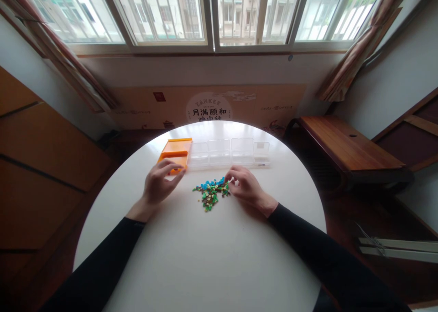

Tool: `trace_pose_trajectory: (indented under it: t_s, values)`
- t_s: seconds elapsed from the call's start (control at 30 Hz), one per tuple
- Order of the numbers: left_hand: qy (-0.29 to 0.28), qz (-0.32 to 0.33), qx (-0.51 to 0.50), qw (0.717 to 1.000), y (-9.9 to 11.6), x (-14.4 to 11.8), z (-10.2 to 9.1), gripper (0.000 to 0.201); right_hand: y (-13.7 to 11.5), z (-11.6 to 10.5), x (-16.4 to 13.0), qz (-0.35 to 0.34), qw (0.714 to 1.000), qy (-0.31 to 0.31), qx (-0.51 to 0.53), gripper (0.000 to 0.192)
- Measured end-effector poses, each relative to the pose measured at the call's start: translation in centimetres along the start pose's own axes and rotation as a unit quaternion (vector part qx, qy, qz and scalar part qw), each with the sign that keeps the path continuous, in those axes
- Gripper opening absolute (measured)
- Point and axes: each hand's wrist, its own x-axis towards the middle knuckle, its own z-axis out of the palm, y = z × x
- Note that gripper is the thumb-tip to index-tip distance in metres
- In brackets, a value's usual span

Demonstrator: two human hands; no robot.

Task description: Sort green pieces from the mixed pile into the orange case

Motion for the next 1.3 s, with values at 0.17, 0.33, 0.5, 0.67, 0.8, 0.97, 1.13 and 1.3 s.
trace_pose_trajectory:
  t_s: [0.17,0.33,0.5,0.67,0.8,0.97,1.13,1.3]
  values:
    - [-0.166,0.101,-0.153,0.969,2.9,-1.6,0.1,0.014,-0.2,-0.1,0.0,-0.012,0.999,-0.022,0.029,0.031]
    - [-0.212,0.128,-0.198,0.948,4.2,-1.8,0.1,0.016,-0.7,-0.3,0.1,-0.027,0.999,-0.034,0.027,0.029]
    - [-0.215,0.131,-0.169,0.953,4.1,-1.7,0.4,0.015,-1.0,-0.3,0.3,-0.026,0.999,-0.031,0.029,0.028]
    - [-0.200,0.144,-0.138,0.959,3.9,-2.0,1.1,0.011,-0.7,-0.1,0.2,-0.027,0.999,-0.033,0.019,0.028]
    - [-0.182,0.150,-0.148,0.960,3.6,-2.0,1.5,0.011,-0.7,-0.1,0.1,-0.028,0.999,-0.034,0.018,0.028]
    - [-0.135,0.063,-0.246,0.958,4.4,-1.8,1.6,0.014,-1.5,-0.2,0.3,-0.053,0.998,-0.035,0.011,0.029]
    - [-0.107,-0.034,-0.302,0.947,5.7,-2.0,2.2,0.021,-1.8,0.1,0.3,-0.090,0.995,-0.034,-0.006,0.019]
    - [-0.122,-0.101,-0.356,0.921,6.6,-2.2,2.7,0.030,-1.5,0.5,0.3,-0.126,0.990,-0.027,-0.050,0.011]
